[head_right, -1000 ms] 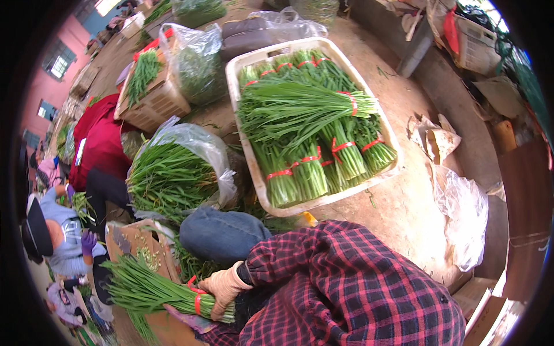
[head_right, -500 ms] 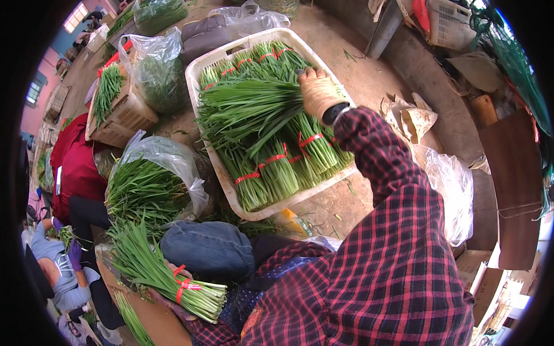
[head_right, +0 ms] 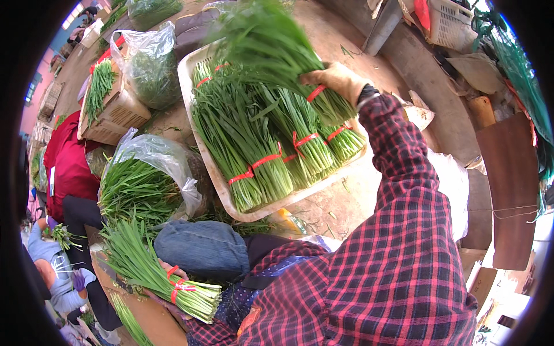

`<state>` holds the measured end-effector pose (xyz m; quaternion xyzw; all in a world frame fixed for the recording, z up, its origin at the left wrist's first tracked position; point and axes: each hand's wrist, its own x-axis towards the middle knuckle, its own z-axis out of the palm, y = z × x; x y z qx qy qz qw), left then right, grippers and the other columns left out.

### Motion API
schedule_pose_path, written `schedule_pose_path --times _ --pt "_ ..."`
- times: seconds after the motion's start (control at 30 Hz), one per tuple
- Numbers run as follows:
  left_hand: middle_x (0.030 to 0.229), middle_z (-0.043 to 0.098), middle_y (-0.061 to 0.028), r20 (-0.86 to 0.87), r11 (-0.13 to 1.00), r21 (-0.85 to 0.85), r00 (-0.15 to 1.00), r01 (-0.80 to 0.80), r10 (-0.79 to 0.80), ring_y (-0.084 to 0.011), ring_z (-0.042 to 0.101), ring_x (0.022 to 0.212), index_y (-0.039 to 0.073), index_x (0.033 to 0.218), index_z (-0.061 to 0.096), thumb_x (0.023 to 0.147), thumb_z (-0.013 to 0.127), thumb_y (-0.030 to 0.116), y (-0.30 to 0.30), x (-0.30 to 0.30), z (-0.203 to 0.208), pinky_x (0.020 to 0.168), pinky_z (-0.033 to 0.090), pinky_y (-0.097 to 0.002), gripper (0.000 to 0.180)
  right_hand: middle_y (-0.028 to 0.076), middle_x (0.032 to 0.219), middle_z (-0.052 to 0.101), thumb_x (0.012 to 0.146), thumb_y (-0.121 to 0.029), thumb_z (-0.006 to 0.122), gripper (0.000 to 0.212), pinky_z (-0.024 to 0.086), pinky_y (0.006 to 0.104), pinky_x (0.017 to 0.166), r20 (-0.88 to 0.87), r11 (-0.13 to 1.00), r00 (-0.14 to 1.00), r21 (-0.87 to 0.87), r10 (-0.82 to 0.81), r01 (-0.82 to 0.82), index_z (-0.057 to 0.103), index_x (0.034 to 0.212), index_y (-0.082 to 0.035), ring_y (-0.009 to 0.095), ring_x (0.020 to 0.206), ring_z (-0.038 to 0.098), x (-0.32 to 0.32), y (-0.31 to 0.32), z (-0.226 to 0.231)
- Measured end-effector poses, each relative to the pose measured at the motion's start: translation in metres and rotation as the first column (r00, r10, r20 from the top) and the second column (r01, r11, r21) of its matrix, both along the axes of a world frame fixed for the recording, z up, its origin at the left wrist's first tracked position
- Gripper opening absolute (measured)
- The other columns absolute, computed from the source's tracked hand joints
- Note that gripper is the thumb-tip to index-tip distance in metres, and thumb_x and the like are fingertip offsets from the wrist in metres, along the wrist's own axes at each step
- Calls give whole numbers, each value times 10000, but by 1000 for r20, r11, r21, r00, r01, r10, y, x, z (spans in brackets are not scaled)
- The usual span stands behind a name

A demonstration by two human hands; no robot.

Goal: The person organizes bunches of chives by hand, stripping away loose leaves, evening out the ends, and securing the bundles with red ties before placing them into a plastic crate.

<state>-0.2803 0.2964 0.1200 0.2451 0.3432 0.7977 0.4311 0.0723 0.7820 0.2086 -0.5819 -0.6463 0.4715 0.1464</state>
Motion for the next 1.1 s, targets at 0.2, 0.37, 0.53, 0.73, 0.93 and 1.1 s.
schedule_pose_path --times 0.2,0.37,0.53,0.73,0.93,1.1 --pt "1135 508 -120 116 995 45 989 85 -89 -224 553 945 42 1247 427 901 553 486 -2 -15 -17 647 528 -434 576 60 1194 627 894 -285 641 405 463 285 943 -303 951 952 -304 -47 -50 600 1227 -56 150 1044 587 100 11 -123" --pt "1050 548 -80 220 998 8 974 -59 56 -194 564 886 69 1190 454 869 654 416 7 11 0 677 505 -412 513 79 1083 670 816 -407 708 505 499 335 879 -115 887 930 -359 -350 289 620 1176 -63 195 931 635 120 7 -156" --pt "1041 518 -79 435 995 95 900 -4 -38 -196 530 906 77 1219 437 901 559 489 -11 -5 -23 677 496 -439 534 178 997 680 795 -369 713 523 506 419 854 512 785 793 615 -329 -72 568 1206 -79 327 926 658 49 -53 -77" --pt "1089 495 -97 187 995 79 980 60 -74 -216 514 976 86 1249 415 895 549 540 -15 -14 -31 702 501 -454 591 239 1109 596 708 -484 765 784 506 408 898 690 945 723 248 -19 -212 469 1230 22 350 1015 623 -27 -87 -103" --pt "1071 519 -87 364 970 230 917 78 -160 -235 525 1009 97 1225 432 794 740 419 -42 -33 -81 707 509 -478 620 239 1175 512 687 -357 792 758 506 404 903 630 959 773 257 -75 -117 424 1247 -2 361 1060 588 -48 -86 -128" --pt "1025 556 -47 429 956 266 873 126 -234 -229 558 966 99 1199 438 791 753 376 10 -7 -33 748 500 -493 585 250 1207 517 739 -419 710 714 478 432 938 561 990 828 104 19 -93 442 1245 8 386 1094 569 -74 -123 -98"
